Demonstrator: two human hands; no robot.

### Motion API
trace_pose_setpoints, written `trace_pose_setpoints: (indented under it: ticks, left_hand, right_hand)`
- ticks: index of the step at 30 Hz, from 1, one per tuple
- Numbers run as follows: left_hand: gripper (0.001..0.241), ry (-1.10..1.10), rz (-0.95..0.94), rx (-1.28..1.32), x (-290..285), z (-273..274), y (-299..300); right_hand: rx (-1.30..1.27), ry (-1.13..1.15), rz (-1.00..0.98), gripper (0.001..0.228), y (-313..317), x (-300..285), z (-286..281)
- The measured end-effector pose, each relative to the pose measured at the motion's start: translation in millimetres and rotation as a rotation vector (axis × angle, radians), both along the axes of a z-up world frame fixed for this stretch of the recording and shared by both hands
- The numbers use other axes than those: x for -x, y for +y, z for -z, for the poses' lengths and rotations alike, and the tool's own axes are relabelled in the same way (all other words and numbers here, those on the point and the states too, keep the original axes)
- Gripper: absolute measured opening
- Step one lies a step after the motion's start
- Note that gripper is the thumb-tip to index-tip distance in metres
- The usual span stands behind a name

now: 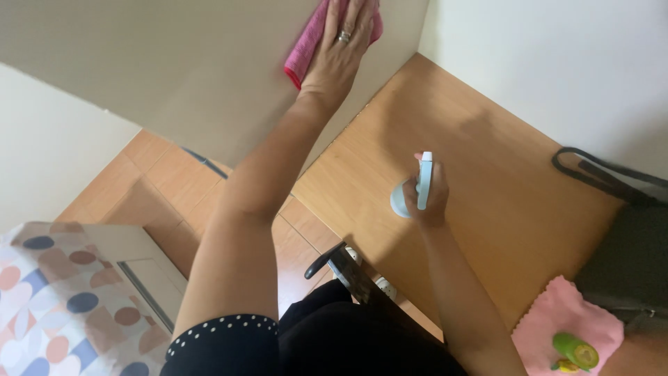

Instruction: The person moves a backpack and clothes from a bed to a chair, then uses a spray bottle and a pink cloth to wipe down a wooden table and the adjacent wall. The person also wipes the wall near a door and the side of a wardrobe.

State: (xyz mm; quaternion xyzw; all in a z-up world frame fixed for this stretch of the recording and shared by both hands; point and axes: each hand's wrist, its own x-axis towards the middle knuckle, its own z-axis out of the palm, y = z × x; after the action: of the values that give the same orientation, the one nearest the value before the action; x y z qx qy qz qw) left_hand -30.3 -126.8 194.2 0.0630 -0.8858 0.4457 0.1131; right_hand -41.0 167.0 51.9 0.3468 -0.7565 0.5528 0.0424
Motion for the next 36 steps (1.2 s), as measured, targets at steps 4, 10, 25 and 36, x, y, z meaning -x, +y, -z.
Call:
trace_pose_setpoints:
  ticks: [4, 10, 25, 36]
  left_hand:
    - [0.074, -0.252, -0.031, 0.2, -28.6, 50.0, 22.9]
    - [0.077, -0.578, 0.014, 0.204, -25.7, 29.1, 10.6]
    - [0.072, -0.588, 0.048, 0.107, -125.4, 114.8, 11.5]
    - [0.06, 0.073, 0.079, 0.054, -38.5, -46.6, 4.7]
  right_hand:
    - [0.007, 0.049, 0.014, 0.049, -1.1, -1.3, -8.3]
    - [0.002, 0.069, 0.028, 0.047, -1.6, -1.6, -15.4]
    - [-0.082, -0.028, -0.374, 0.039, -33.3, -0.2, -106.2]
    - [0.007, 0.051, -0.055, 0.043, 5.8, 19.8, -46.5]
